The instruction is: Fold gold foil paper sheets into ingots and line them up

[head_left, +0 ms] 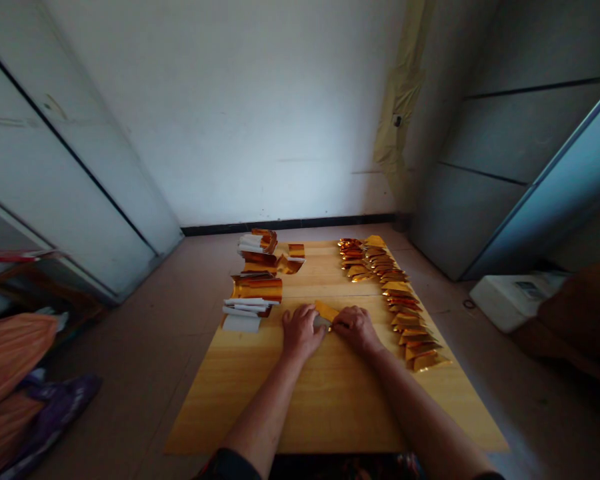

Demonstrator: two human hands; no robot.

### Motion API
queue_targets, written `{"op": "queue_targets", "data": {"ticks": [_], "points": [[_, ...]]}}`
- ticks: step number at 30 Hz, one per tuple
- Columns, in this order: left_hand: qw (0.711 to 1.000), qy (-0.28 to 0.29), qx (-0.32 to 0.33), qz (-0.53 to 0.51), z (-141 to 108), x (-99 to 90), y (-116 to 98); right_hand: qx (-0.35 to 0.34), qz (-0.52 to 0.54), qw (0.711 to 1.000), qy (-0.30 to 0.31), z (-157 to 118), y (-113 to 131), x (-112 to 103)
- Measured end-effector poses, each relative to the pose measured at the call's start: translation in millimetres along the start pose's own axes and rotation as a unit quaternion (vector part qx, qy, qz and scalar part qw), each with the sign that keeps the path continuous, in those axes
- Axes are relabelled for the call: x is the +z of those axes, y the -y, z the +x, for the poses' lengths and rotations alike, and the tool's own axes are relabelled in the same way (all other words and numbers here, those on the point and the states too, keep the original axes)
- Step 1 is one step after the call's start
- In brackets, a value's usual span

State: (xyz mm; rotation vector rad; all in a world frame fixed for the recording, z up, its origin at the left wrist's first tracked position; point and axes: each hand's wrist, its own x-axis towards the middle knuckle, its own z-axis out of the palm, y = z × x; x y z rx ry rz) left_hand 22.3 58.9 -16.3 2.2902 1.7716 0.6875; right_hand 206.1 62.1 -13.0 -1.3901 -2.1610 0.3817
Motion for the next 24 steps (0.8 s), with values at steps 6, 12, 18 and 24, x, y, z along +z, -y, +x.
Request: {"op": "queue_targets", "data": {"ticks": [6, 12, 18, 24], "points": [[1.0, -0.001, -0.001, -0.004, 0, 0.7, 1, 0.041, -0.057, 0.997, -0.01, 1, 10, 4], [1.0, -0.003, 0.002, -0.008, 0, 2.3, 2, 0.044, -0.098, 0.994, -0.033, 0, 11, 9], [1.0, 0.005, -0.003, -0.007, 1, 1.3, 0, 0.045, -0.095, 0.993, -0.047, 0, 12, 9], [1.0, -0.005, 0.01, 0.003, -1, -0.1, -1, 0.056, -0.079, 0.994, -0.043, 0, 12, 9]]}}
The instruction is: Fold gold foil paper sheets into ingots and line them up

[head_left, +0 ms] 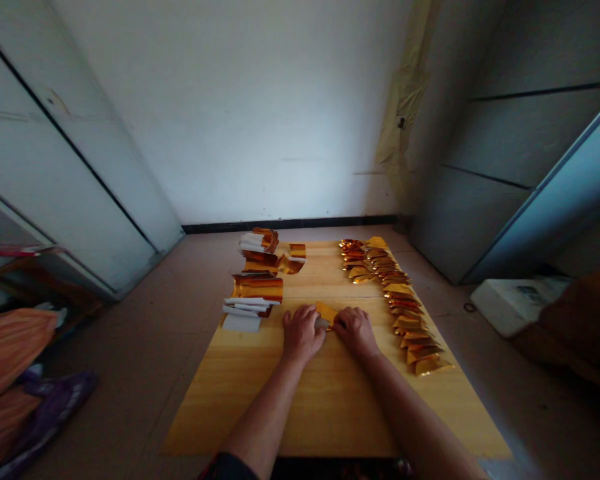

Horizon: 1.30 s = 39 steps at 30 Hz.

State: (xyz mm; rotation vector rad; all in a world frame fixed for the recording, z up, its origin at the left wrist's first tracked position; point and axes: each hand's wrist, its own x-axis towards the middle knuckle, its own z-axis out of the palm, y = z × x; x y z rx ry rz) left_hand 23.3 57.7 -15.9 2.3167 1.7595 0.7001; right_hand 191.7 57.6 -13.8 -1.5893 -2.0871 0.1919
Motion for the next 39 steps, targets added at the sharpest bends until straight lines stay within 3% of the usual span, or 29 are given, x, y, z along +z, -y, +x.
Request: {"op": "queue_targets", "data": {"ticks": [39], "points": [[1.0, 0.007, -0.015, 0.026, 1.1, -3.1, -5.4, 0.022, 0.046, 0.999, 0.013, -0.6, 2.5, -5.1]]}}
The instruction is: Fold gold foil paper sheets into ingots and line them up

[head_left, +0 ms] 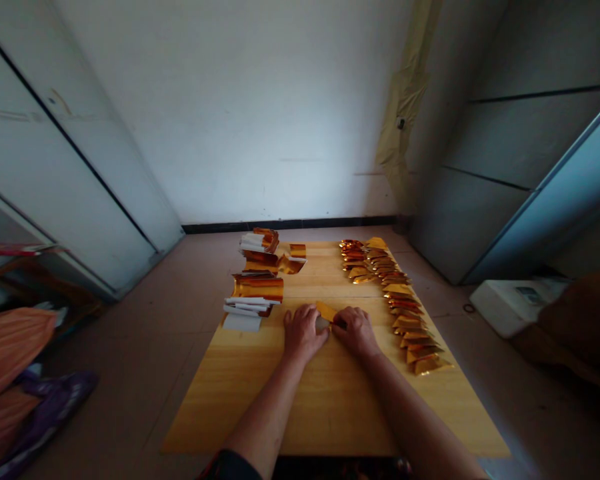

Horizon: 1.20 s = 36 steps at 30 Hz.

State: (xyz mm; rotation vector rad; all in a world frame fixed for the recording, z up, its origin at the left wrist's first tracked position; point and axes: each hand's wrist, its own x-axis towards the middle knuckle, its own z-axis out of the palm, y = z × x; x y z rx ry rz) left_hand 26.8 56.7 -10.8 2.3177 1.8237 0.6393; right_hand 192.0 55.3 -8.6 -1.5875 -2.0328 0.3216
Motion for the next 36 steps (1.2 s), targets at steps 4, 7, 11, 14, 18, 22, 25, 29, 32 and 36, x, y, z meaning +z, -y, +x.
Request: {"op": "queue_targets", "data": {"ticks": [4, 7, 11, 14, 18, 22, 25, 29, 32, 36], "points": [[1.0, -0.002, 0.003, -0.003, 0, -0.2, 0, -0.003, 0.01, 1.0, 0.006, 1, -5, 2], [1.0, -0.005, 0.008, -0.011, 0, 0.2, 1, -0.004, 0.015, 1.0, 0.006, 1, -8, 4], [1.0, -0.01, 0.011, -0.009, -1, 2.0, 2, -0.011, 0.023, 1.0, 0.001, 1, -11, 6], [0.999, -0.024, 0.027, 0.008, -1, 2.2, 3, -0.033, 0.037, 0.999, -0.022, 0, -11, 6], [0.997, -0.059, 0.035, 0.035, -1, 0.1, 3, -0.057, 0.026, 0.998, -0.009, -2, -9, 6], [0.996, -0.035, 0.048, 0.06, -2, -0.6, 3, -0.084, 0.01, 0.996, 0.023, -4, -3, 5], [0.995, -0.013, 0.075, 0.065, -2, 0.9, 4, -0.099, -0.004, 0.994, 0.038, -5, 1, 3], [0.994, -0.003, 0.097, 0.055, -3, 1.0, 4, -0.1, -0.026, 0.994, 0.044, -5, 4, 0], [0.993, -0.003, 0.11, 0.044, -5, -2.2, 3, -0.102, -0.031, 0.993, 0.047, -5, 4, 1], [0.993, -0.003, 0.118, 0.032, -8, -7.5, -1, -0.111, -0.01, 0.992, 0.054, -4, -1, 4]]}}
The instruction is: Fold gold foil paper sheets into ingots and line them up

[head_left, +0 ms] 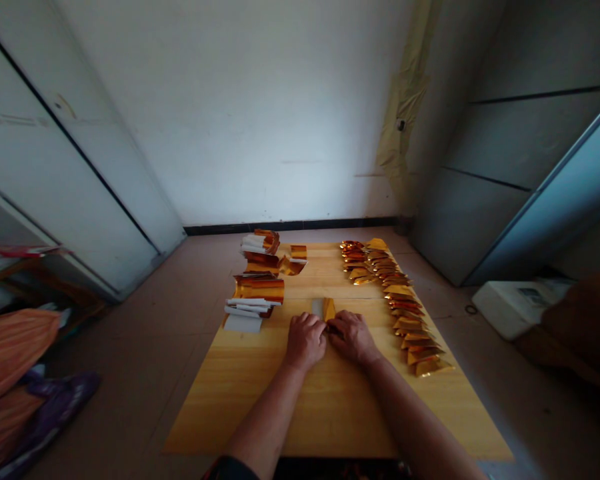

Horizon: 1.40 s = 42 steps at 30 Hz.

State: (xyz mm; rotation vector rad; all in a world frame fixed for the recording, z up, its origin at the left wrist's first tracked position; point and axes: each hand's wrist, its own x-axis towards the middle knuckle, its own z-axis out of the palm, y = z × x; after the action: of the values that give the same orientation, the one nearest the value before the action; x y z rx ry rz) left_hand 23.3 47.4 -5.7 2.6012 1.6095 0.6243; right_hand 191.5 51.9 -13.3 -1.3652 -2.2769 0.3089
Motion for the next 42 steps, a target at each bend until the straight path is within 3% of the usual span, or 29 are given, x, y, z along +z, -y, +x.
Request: {"op": "queue_targets", "data": {"ticks": [8, 23, 33, 42], "points": [[1.0, -0.012, -0.019, -0.006, 2, 2.0, 1, -0.02, 0.073, 0.996, -0.046, 1, -18, 4], [0.999, -0.023, -0.026, 0.001, 5, 6.9, 6, -0.076, 0.02, 0.997, -0.005, 4, -18, -5], [1.0, -0.014, -0.02, -0.003, 1, -6.3, -4, -0.071, 0.002, 0.997, -0.024, 6, -18, -1], [0.999, -0.034, -0.023, 0.006, 0, -1.8, -3, -0.056, 0.051, 0.996, -0.057, 13, -18, 10]]}}
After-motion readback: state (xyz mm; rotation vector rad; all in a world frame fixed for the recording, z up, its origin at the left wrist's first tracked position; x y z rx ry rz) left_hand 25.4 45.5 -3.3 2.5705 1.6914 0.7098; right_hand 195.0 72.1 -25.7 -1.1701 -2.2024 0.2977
